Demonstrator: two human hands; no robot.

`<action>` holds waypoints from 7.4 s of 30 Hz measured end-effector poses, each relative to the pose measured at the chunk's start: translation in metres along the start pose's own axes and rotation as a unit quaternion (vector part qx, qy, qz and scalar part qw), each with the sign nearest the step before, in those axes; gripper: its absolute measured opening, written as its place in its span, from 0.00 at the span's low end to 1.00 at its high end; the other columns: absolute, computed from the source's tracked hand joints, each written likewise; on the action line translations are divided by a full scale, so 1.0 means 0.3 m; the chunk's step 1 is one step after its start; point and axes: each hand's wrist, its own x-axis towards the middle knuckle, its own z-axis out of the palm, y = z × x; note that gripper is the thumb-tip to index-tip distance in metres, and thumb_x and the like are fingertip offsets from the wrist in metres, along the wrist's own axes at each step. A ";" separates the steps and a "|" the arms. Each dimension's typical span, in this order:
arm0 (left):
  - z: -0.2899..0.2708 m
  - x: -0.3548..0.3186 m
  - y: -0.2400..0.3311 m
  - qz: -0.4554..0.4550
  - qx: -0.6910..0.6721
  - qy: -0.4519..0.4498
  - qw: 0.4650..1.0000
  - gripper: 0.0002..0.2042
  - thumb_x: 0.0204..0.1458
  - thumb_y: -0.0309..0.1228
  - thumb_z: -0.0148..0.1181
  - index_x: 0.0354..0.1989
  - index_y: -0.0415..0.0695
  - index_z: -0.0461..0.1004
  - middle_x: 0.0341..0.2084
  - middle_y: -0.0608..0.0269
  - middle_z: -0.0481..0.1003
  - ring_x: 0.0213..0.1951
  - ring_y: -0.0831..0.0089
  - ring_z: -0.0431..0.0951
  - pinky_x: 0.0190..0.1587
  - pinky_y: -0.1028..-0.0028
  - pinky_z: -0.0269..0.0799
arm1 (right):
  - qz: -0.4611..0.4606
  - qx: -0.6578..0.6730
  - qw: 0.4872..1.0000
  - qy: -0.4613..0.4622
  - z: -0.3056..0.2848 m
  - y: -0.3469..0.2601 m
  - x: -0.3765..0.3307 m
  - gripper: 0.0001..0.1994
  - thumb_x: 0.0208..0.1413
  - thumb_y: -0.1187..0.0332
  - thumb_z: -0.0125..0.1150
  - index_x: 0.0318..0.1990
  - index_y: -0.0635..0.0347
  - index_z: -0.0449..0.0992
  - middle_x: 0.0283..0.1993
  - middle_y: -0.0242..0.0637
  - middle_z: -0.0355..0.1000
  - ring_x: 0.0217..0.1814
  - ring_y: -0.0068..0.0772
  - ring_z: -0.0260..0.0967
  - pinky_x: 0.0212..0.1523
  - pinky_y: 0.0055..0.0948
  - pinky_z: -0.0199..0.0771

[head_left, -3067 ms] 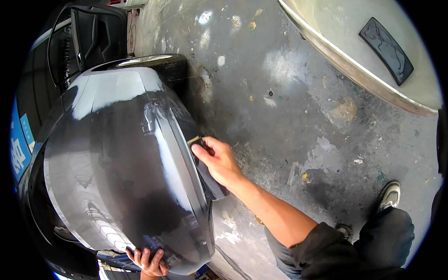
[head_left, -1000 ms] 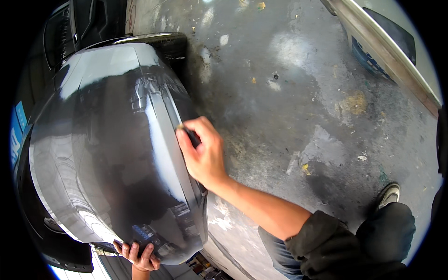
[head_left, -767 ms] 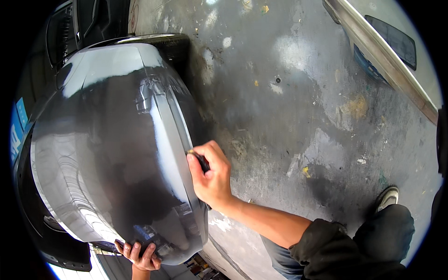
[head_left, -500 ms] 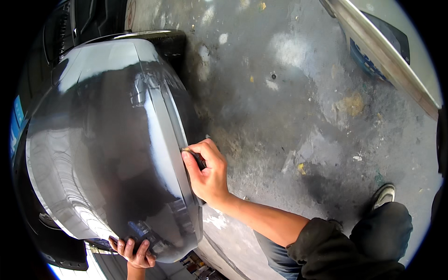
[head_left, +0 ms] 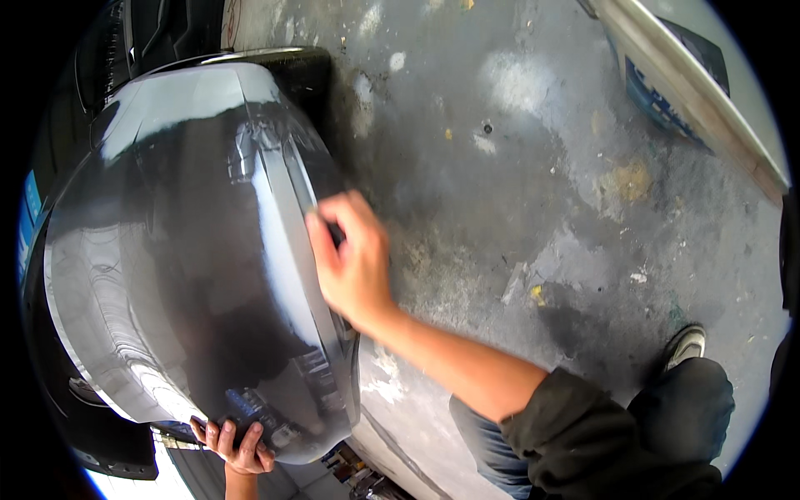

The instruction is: The person scrubs the rear bumper of a car with a wet sponge, repeatedly dipping it in a bucket of water. They then remove a rubber seal from the trunk opening and scrub the exposed area before wiping the bumper with a cloth.

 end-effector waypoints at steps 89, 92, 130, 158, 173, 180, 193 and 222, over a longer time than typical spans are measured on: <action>0.006 0.253 0.042 -0.202 0.024 0.095 0.975 0.22 0.63 0.41 0.42 0.63 0.47 0.61 0.66 0.37 0.51 0.67 0.40 0.54 0.66 0.45 0.51 | 0.009 -0.019 0.998 0.052 -0.017 -0.014 -0.072 0.06 0.57 0.71 0.63 0.34 0.65 0.74 0.28 0.40 0.69 0.22 0.32 0.64 0.23 0.30 0.60; 0.025 0.262 0.048 -0.210 0.027 0.108 0.971 0.22 0.64 0.40 0.42 0.64 0.47 0.61 0.66 0.36 0.51 0.67 0.40 0.55 0.66 0.45 0.52 | 0.001 -0.073 0.997 0.026 0.025 0.007 0.059 0.06 0.57 0.70 0.61 0.34 0.65 0.74 0.27 0.40 0.69 0.26 0.38 0.67 0.27 0.35 0.63; 0.009 0.235 0.049 -0.218 0.011 0.097 0.971 0.22 0.63 0.41 0.42 0.64 0.46 0.61 0.66 0.37 0.51 0.67 0.41 0.54 0.66 0.47 0.52 | 0.052 -0.035 0.998 -0.003 0.025 -0.024 0.016 0.05 0.57 0.77 0.60 0.33 0.64 0.69 0.30 0.42 0.64 0.28 0.46 0.66 0.28 0.39 0.66; 0.010 0.248 0.051 -0.226 0.009 0.102 0.969 0.21 0.62 0.42 0.44 0.62 0.51 0.62 0.66 0.38 0.51 0.67 0.39 0.54 0.66 0.41 0.49 | 0.283 0.155 0.941 -0.107 -0.160 -0.022 -0.164 0.10 0.60 0.69 0.64 0.46 0.64 0.79 0.38 0.29 0.75 0.33 0.12 0.68 0.32 0.16 0.68; 0.007 0.233 0.046 -0.228 0.016 0.094 0.969 0.22 0.60 0.42 0.43 0.62 0.50 0.62 0.65 0.35 0.51 0.67 0.38 0.53 0.65 0.40 0.48 | 0.214 0.096 0.972 -0.034 -0.105 -0.028 -0.190 0.08 0.59 0.71 0.65 0.42 0.65 0.77 0.36 0.28 0.74 0.33 0.11 0.67 0.34 0.16 0.68; 0.005 0.241 0.043 -0.213 0.019 0.092 0.972 0.22 0.63 0.41 0.42 0.63 0.46 0.62 0.66 0.37 0.51 0.68 0.41 0.54 0.67 0.46 0.50 | 0.202 0.079 0.976 -0.021 -0.090 -0.046 -0.179 0.06 0.58 0.73 0.65 0.40 0.65 0.78 0.33 0.28 0.70 0.32 0.13 0.65 0.33 0.17 0.65; -0.001 0.231 0.046 -0.227 0.026 0.085 0.970 0.23 0.60 0.42 0.43 0.63 0.50 0.61 0.65 0.34 0.52 0.67 0.38 0.54 0.65 0.41 0.49 | 0.108 0.051 0.992 0.028 -0.043 -0.029 -0.178 0.03 0.58 0.75 0.61 0.37 0.64 0.74 0.32 0.37 0.67 0.29 0.32 0.67 0.30 0.30 0.66; 0.002 0.246 0.042 -0.215 0.023 0.095 0.972 0.22 0.63 0.41 0.42 0.63 0.47 0.63 0.66 0.38 0.53 0.68 0.41 0.55 0.67 0.46 0.50 | 0.067 0.004 0.996 -0.060 -0.054 -0.008 0.056 0.06 0.57 0.71 0.63 0.40 0.63 0.80 0.35 0.39 0.74 0.32 0.28 0.72 0.33 0.28 0.69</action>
